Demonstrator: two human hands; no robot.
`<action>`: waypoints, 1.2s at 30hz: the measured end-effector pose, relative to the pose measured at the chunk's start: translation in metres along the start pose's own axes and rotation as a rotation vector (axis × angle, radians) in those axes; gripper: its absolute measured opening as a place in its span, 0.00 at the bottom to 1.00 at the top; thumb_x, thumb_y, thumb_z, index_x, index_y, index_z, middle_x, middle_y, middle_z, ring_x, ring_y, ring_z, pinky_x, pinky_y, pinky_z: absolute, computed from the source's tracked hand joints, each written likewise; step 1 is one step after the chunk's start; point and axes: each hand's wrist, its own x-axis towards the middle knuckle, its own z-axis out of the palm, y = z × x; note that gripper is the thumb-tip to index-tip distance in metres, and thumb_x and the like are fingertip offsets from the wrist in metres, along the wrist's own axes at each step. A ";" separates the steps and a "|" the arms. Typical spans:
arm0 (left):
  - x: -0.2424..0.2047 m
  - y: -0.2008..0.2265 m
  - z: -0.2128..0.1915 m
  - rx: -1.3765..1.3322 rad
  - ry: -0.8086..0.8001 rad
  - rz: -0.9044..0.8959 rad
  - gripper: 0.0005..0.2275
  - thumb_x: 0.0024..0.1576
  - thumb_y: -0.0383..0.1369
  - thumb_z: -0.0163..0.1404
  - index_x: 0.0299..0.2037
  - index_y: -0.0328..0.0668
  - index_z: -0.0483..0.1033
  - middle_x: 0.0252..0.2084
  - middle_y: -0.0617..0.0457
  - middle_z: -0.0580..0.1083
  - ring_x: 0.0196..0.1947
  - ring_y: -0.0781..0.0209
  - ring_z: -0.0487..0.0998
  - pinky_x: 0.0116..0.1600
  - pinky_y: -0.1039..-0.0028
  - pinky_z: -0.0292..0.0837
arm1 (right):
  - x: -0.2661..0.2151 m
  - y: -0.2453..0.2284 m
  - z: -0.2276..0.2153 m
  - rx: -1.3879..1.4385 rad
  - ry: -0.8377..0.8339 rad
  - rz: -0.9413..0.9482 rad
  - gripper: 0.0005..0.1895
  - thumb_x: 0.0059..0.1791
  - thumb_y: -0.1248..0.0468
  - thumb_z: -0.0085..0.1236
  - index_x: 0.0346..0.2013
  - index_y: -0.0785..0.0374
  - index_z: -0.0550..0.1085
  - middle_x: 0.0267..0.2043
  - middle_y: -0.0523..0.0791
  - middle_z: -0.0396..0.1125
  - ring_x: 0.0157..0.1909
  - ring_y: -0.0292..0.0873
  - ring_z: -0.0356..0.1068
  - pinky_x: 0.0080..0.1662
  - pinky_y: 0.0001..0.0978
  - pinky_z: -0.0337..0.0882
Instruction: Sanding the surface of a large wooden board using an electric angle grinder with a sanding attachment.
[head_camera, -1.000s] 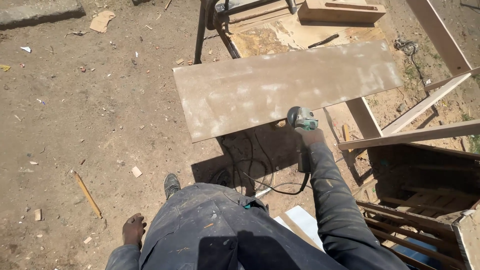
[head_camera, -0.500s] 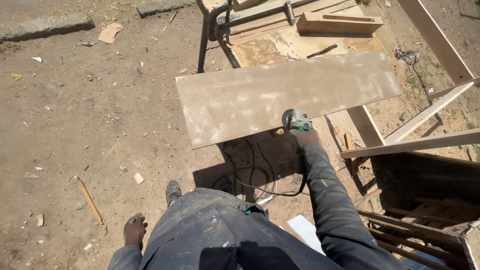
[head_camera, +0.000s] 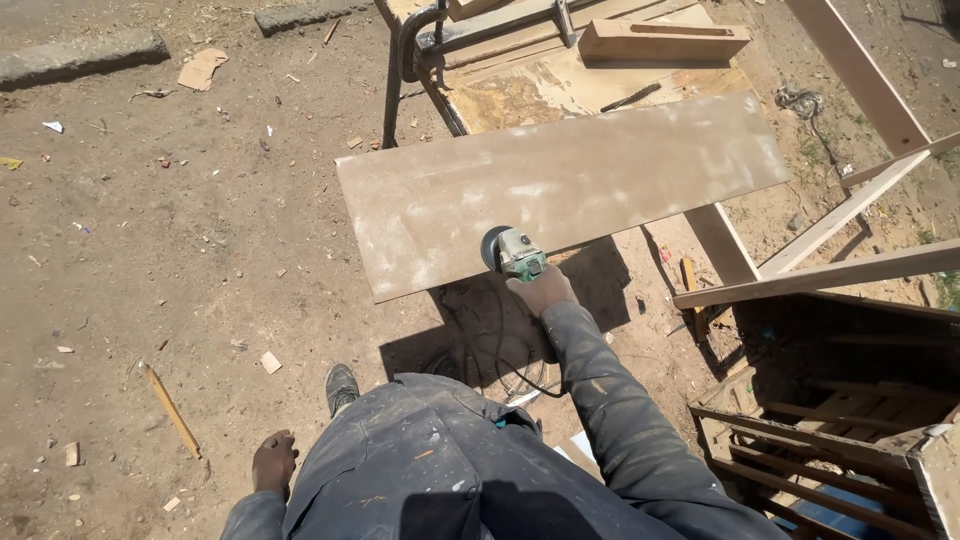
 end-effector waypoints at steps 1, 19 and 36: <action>-0.002 0.006 0.000 -0.033 0.018 -0.004 0.10 0.49 0.31 0.41 0.38 0.39 0.71 0.24 0.50 0.64 0.24 0.61 0.61 0.28 0.72 0.54 | 0.005 0.003 -0.001 -0.016 0.006 -0.024 0.25 0.30 0.50 0.50 0.33 0.63 0.70 0.31 0.47 0.66 0.35 0.46 0.65 0.37 0.34 0.65; 0.011 -0.004 0.020 0.029 -0.004 -0.018 0.02 0.45 0.30 0.40 0.27 0.44 0.65 0.22 0.50 0.63 0.19 0.60 0.62 0.25 0.73 0.53 | -0.037 -0.014 -0.001 -0.039 -0.085 -0.091 0.20 0.32 0.53 0.49 0.35 0.59 0.69 0.33 0.46 0.67 0.38 0.47 0.65 0.40 0.35 0.65; 0.020 -0.014 0.028 -0.123 0.020 -0.047 0.09 0.49 0.31 0.42 0.36 0.38 0.70 0.31 0.50 0.69 0.29 0.58 0.70 0.29 0.71 0.61 | 0.092 -0.004 -0.041 0.021 0.120 0.051 0.27 0.28 0.48 0.54 0.33 0.64 0.70 0.33 0.48 0.66 0.36 0.48 0.64 0.36 0.36 0.64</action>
